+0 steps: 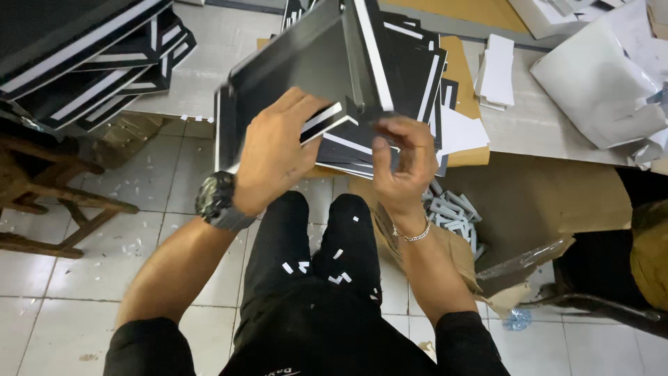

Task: The person assembles picture frames by inserting white paper into black frames and securing the backing. They repeatedly pick up frames, align the paper, and press the components together before stacking the finished frames on the table.

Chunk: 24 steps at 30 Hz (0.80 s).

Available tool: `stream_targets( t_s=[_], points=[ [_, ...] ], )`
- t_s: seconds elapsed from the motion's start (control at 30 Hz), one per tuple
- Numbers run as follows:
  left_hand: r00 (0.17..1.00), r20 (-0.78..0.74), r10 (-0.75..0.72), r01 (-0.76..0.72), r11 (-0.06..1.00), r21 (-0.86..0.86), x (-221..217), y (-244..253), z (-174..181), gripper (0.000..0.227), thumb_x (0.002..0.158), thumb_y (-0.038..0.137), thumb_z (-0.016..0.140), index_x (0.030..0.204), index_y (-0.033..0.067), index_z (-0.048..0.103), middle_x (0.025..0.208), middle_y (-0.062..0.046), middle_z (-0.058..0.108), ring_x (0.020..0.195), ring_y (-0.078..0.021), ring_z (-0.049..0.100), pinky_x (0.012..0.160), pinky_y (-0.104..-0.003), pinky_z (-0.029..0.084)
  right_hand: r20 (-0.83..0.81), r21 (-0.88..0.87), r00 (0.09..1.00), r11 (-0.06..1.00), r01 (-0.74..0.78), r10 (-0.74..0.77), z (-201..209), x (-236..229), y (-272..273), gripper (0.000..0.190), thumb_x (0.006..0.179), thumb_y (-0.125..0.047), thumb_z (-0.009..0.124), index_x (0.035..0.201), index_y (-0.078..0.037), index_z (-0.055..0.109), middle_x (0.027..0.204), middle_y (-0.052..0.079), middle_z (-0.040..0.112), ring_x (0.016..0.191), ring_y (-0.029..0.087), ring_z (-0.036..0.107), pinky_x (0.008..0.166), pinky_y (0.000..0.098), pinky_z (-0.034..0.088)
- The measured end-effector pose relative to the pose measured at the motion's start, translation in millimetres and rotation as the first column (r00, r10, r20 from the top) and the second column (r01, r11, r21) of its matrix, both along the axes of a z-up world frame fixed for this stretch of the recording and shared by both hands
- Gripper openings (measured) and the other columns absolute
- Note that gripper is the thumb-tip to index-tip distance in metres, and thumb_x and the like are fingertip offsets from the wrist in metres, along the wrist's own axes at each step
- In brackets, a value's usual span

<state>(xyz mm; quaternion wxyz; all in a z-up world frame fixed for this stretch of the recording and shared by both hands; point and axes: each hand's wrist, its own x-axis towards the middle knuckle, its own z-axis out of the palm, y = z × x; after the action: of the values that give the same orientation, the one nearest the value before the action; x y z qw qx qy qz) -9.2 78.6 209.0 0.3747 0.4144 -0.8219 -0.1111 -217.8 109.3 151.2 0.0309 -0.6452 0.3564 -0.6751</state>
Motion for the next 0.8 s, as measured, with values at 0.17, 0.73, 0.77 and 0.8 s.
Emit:
stream_targets(
  t_s=[0.17, 0.73, 0.77, 0.8],
  points=[
    [0.998, -0.039, -0.045, 0.047, 0.998, 0.048, -2.7, 54.6, 67.0, 0.024, 0.096, 0.007, 0.068, 0.118, 0.0067, 0.077, 0.094, -0.014, 0.071, 0.087, -0.047, 0.074, 0.066, -0.057, 0.061, 0.05, 0.022, 0.98, 0.981, -0.192, 0.19, 20.3, 7.3, 0.2, 0.021, 0.106, -0.006, 0.068, 0.124, -0.002, 0.057, 0.118, 0.018, 0.068, 0.113, 0.04, 0.076, 0.092, 0.048, 0.066],
    [0.89, -0.136, 0.436, -0.312, 0.797, 0.517, 71.7, 125.9, -27.2, 0.023, 0.102, 0.022, 0.066, 0.104, 0.0004, 0.074, 0.082, -0.023, 0.075, 0.083, -0.0426, 0.077, 0.066, -0.048, 0.057, -0.325, 0.178, 0.897, 0.951, -0.253, 0.299, 8.8, 102.1, 43.2, 0.012, 0.102, -0.007, 0.078, 0.112, 0.0, 0.082, 0.098, 0.021, 0.082, 0.086, 0.039, 0.082, 0.067, 0.0406, 0.067],
    [0.871, -0.152, 0.466, -0.322, 0.779, 0.538, 74.1, 127.6, -28.7, 0.023, 0.102, 0.021, 0.066, 0.105, -0.0001, 0.074, 0.082, -0.022, 0.075, 0.081, -0.0396, 0.077, 0.066, -0.046, 0.058, -0.364, 0.169, 0.881, 0.952, -0.255, 0.301, 9.8, 106.4, 42.7, 0.011, 0.102, -0.004, 0.078, 0.111, 0.001, 0.082, 0.095, 0.023, 0.082, 0.084, 0.04, 0.082, 0.065, 0.0414, 0.066],
    [0.865, -0.153, 0.478, -0.332, 0.774, 0.54, 78.9, 128.8, -28.5, 0.023, 0.102, 0.021, 0.066, 0.105, -0.0001, 0.074, 0.082, -0.022, 0.075, 0.081, -0.0396, 0.077, 0.066, -0.046, 0.058, -0.365, 0.17, 0.877, 0.948, -0.267, 0.313, 8.1, 111.2, 39.1, 0.011, 0.102, -0.004, 0.078, 0.111, 0.001, 0.082, 0.095, 0.023, 0.082, 0.084, 0.04, 0.082, 0.065, 0.0414, 0.066]
  ],
)
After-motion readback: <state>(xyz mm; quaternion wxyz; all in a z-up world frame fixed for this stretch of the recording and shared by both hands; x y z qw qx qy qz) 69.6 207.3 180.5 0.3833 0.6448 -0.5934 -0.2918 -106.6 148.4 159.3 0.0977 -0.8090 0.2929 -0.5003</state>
